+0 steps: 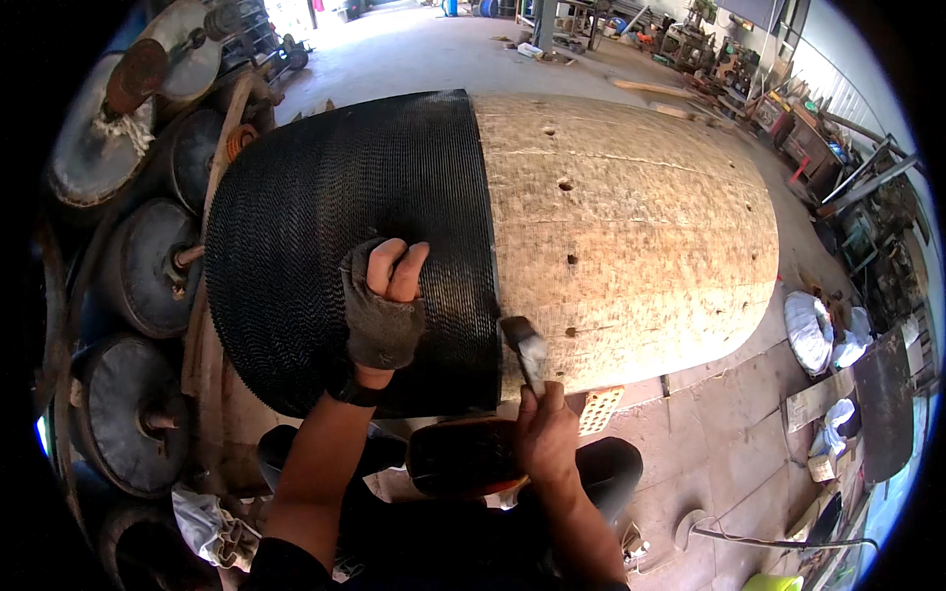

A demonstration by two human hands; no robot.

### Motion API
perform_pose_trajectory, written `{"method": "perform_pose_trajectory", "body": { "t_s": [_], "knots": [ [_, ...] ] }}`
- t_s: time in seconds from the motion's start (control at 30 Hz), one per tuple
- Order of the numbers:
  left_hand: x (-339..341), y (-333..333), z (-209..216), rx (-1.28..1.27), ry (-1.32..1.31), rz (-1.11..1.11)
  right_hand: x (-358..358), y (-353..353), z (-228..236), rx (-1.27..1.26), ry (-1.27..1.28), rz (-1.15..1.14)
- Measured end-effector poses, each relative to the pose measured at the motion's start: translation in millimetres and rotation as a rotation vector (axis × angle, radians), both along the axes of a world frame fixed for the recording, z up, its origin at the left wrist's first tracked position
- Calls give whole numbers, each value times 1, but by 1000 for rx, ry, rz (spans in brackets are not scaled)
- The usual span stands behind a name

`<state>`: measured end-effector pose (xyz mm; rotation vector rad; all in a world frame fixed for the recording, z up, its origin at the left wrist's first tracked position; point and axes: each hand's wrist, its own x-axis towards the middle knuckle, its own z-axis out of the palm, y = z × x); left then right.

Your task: The person hammers small nails into a black mesh material wrapped around a large cylindrical wooden object.

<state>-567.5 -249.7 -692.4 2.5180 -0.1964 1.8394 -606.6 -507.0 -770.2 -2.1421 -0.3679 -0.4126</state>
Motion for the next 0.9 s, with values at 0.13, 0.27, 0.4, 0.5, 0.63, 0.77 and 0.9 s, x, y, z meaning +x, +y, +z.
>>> {"method": "perform_pose_trajectory", "body": {
  "t_s": [0.13,0.27,0.4,0.5,0.63,0.77,0.9],
  "knots": [
    [1,1,10,-4,-14,-9,-10,-15,-21,94,28,39],
    [7,5,4,-12,47,-22,-24,-25,-27,163,84,39],
    [5,4,9,-36,86,46,-38,-28,-43,143,72,74],
    [-7,-9,16,-17,67,38,-54,-28,-38,143,69,89],
    [-42,-58,-19,-133,156,-340,-62,-31,-37,161,85,77],
    [-58,-95,-72,-315,262,-445,-58,-35,-43,146,58,88],
    [-56,-102,-75,-318,276,-405,-56,-40,-49,135,96,93]
  ]
}}
